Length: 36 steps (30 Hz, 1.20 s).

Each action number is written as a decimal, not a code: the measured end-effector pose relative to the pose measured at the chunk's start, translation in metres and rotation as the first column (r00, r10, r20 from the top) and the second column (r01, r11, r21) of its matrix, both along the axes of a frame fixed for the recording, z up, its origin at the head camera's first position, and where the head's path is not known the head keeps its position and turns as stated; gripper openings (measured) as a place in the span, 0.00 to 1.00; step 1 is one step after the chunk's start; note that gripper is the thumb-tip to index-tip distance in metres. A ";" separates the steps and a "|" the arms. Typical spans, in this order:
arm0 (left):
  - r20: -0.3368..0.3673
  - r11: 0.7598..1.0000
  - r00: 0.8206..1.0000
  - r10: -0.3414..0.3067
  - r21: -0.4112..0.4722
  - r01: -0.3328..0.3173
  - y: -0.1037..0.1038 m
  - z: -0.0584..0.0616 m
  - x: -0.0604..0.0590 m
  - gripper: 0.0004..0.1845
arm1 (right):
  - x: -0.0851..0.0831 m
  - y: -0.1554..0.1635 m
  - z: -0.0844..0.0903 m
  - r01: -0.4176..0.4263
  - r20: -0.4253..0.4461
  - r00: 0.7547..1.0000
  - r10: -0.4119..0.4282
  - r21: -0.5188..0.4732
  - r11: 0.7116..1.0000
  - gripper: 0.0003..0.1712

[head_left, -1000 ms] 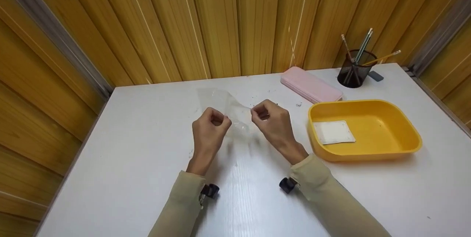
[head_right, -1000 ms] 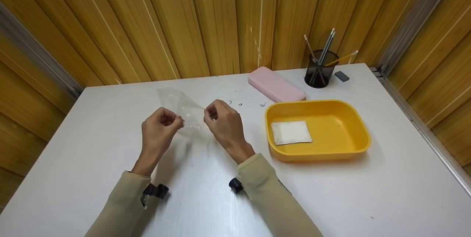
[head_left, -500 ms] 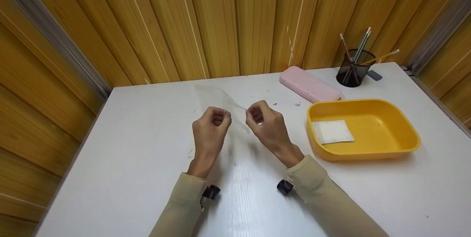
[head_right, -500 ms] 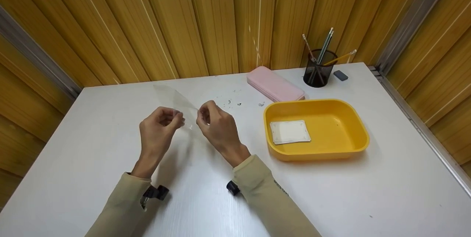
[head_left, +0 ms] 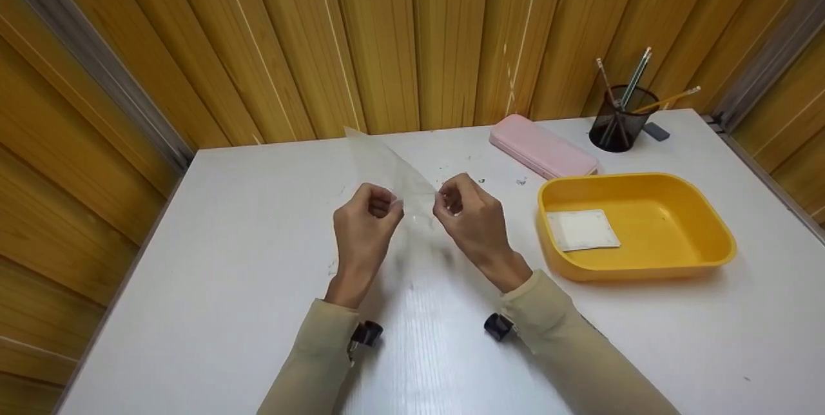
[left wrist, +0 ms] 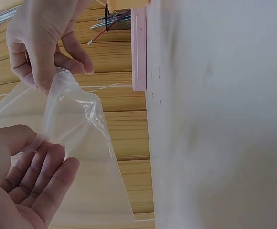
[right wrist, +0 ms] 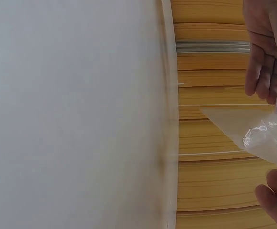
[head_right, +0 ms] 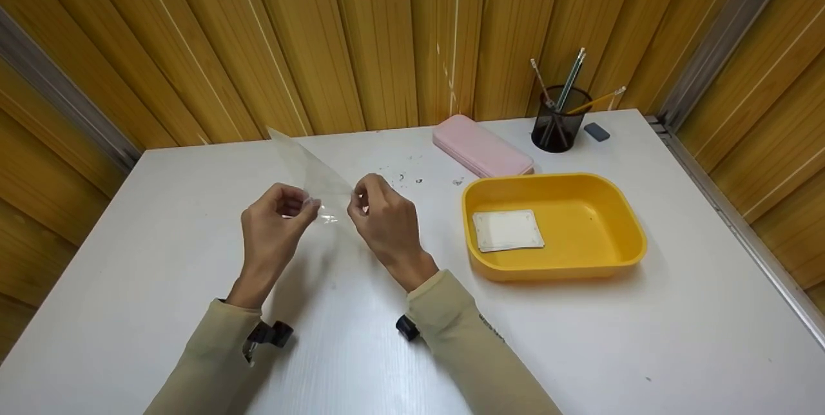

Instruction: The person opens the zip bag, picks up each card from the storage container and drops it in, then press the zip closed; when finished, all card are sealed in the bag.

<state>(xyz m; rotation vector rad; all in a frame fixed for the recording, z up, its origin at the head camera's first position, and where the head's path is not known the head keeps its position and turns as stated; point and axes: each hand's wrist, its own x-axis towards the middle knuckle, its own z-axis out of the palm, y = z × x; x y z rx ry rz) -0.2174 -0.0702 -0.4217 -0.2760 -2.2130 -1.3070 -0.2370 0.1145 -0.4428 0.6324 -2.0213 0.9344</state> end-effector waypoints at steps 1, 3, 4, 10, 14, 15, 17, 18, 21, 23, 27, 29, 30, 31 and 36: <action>0.003 1.000 1.000 0.004 -0.003 -0.004 0.000 0.000 0.000 0.06 | 0.000 0.000 0.000 0.010 -0.011 1.000 -0.010 0.001 1.000 0.10; 0.006 1.000 1.000 0.005 -0.007 -0.005 -0.001 0.000 0.000 0.06 | -0.001 0.001 0.000 0.029 -0.034 0.999 -0.029 0.007 1.000 0.10; 0.005 1.000 1.000 0.005 -0.009 -0.005 -0.002 0.001 0.000 0.06 | -0.002 0.002 0.000 0.039 -0.047 0.998 -0.038 0.009 0.999 0.10; -0.008 1.000 1.000 0.011 -0.024 -0.011 -0.005 0.001 -0.001 0.06 | -0.005 0.007 0.000 0.080 -0.086 0.993 -0.078 0.011 0.997 0.11; 0.001 0.999 1.000 0.019 -0.033 -0.018 -0.006 0.002 -0.001 0.07 | -0.006 0.010 0.001 0.095 -0.092 0.991 -0.094 0.011 0.995 0.11; 0.005 0.999 1.000 0.022 -0.037 -0.022 -0.007 0.002 -0.001 0.07 | -0.006 0.010 0.001 0.098 -0.094 0.991 -0.097 0.014 0.995 0.11; 0.014 0.999 1.000 0.027 -0.046 -0.026 -0.007 0.004 0.000 0.07 | -0.006 0.011 0.002 0.105 -0.092 0.990 -0.102 0.021 0.994 0.11; 0.020 0.998 0.999 0.029 -0.051 -0.028 -0.007 0.004 0.000 0.07 | -0.006 0.011 0.002 0.105 -0.087 0.991 -0.103 0.024 0.994 0.11; 0.043 0.997 0.998 0.040 -0.064 -0.037 -0.007 0.005 0.000 0.08 | -0.005 0.012 0.003 0.105 -0.054 0.993 -0.104 0.027 0.994 0.11; 0.058 0.997 0.997 0.045 -0.073 -0.040 -0.007 0.007 0.000 0.08 | -0.005 0.013 0.004 0.104 -0.026 0.994 -0.103 0.028 0.994 0.11; 0.059 0.995 0.997 0.054 -0.090 -0.049 -0.006 0.008 -0.002 0.07 | -0.005 0.013 0.008 0.080 0.054 0.995 -0.080 0.008 0.997 0.09; 0.044 0.994 0.998 0.054 -0.092 -0.050 -0.005 0.008 -0.002 0.06 | -0.005 0.012 0.010 0.057 0.103 0.993 -0.055 -0.023 0.998 0.08; 0.034 0.994 0.998 0.053 -0.093 -0.050 -0.004 0.008 -0.001 0.05 | -0.004 0.012 0.011 0.042 0.130 0.991 -0.036 -0.045 0.998 0.07; 0.020 0.995 0.999 0.050 -0.093 -0.048 -0.003 0.008 -0.001 0.05 | -0.004 0.011 0.011 0.026 0.154 0.988 -0.016 -0.065 0.998 0.06; -0.049 0.996 0.999 0.022 -0.083 -0.026 0.002 0.008 0.002 0.03 | 0.001 0.003 0.009 -0.056 0.259 0.962 0.084 -0.114 0.992 0.10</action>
